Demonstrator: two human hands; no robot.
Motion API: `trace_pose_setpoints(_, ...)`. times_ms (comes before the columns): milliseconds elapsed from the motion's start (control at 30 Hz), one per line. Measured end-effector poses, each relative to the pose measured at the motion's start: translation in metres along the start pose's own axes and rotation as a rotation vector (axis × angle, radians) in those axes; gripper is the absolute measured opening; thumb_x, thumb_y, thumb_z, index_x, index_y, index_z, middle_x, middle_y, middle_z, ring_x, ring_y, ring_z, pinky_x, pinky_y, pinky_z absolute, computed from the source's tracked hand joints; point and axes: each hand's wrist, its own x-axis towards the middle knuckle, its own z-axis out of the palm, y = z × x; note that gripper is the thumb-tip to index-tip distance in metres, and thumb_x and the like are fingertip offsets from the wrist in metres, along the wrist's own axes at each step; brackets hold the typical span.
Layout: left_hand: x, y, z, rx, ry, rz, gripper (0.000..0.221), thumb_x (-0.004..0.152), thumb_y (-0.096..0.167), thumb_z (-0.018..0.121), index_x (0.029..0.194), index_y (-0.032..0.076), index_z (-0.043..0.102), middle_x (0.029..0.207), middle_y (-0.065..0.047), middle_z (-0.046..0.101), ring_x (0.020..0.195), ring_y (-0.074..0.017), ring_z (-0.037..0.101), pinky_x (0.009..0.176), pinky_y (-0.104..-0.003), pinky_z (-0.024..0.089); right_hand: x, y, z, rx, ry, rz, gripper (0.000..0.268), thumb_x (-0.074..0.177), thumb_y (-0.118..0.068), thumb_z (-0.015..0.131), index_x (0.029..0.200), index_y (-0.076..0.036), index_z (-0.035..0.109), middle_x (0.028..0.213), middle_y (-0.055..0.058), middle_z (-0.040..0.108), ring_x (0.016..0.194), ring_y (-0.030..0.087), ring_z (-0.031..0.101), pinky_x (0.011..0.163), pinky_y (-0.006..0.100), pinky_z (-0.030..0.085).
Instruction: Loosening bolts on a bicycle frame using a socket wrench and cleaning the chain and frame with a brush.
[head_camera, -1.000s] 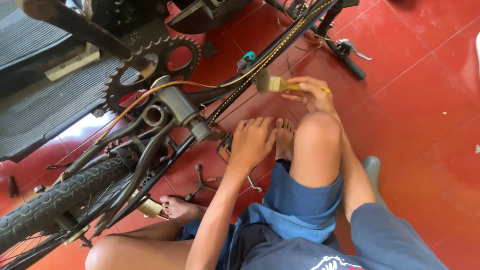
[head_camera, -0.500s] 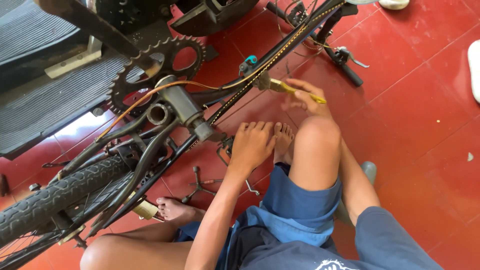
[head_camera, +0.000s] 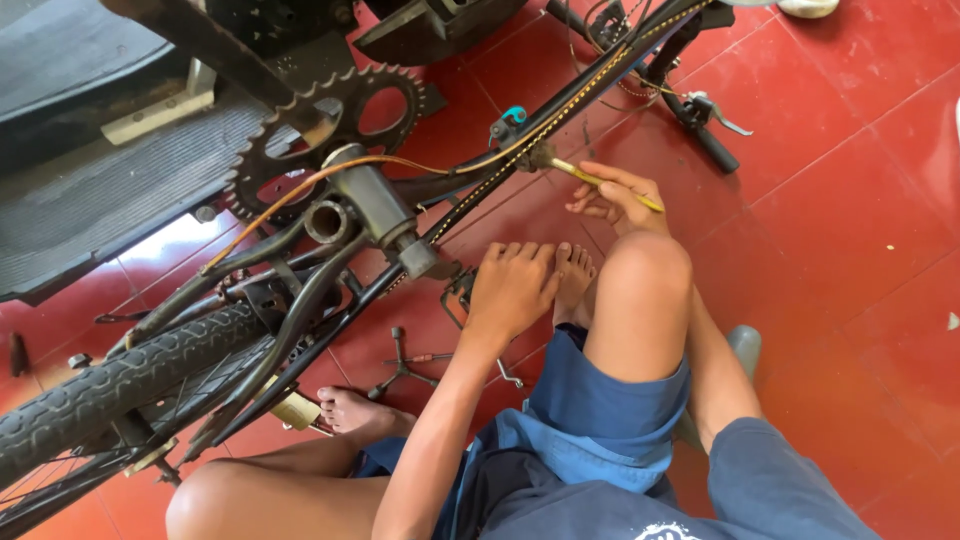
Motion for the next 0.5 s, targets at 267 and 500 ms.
trace_pose_setpoints(267, -0.001, 0.002, -0.003, 0.003, -0.034, -0.007, 0.038, 0.102, 0.032, 0.056, 0.129, 0.007, 0.064, 0.114, -0.015, 0.073, 0.112, -0.0311, 0.069, 0.104, -0.046, 0.042, -0.003, 0.000, -0.009, -0.259, 0.013, 0.114, 0.051, 0.099, -0.020, 0.057, 0.145, 0.002, 0.056, 0.111, 0.023, 0.071, 0.102, 0.031, 0.074, 0.091, 0.041, 0.061)
trace_pose_setpoints(500, 0.014, 0.003, -0.026, -0.256, -0.098, -0.111, 0.054, 0.096, 0.027, 0.065, 0.138, -0.004, 0.056, 0.138, -0.029, 0.056, 0.134, -0.0465, 0.050, 0.110, -0.056, 0.043, 0.006, -0.033, 0.011, -0.428, 0.043, 0.149, 0.041, 0.100, -0.018, 0.060, 0.138, -0.003, 0.064, 0.107, 0.021, 0.074, 0.099, 0.028, 0.075, 0.092, 0.039, 0.059)
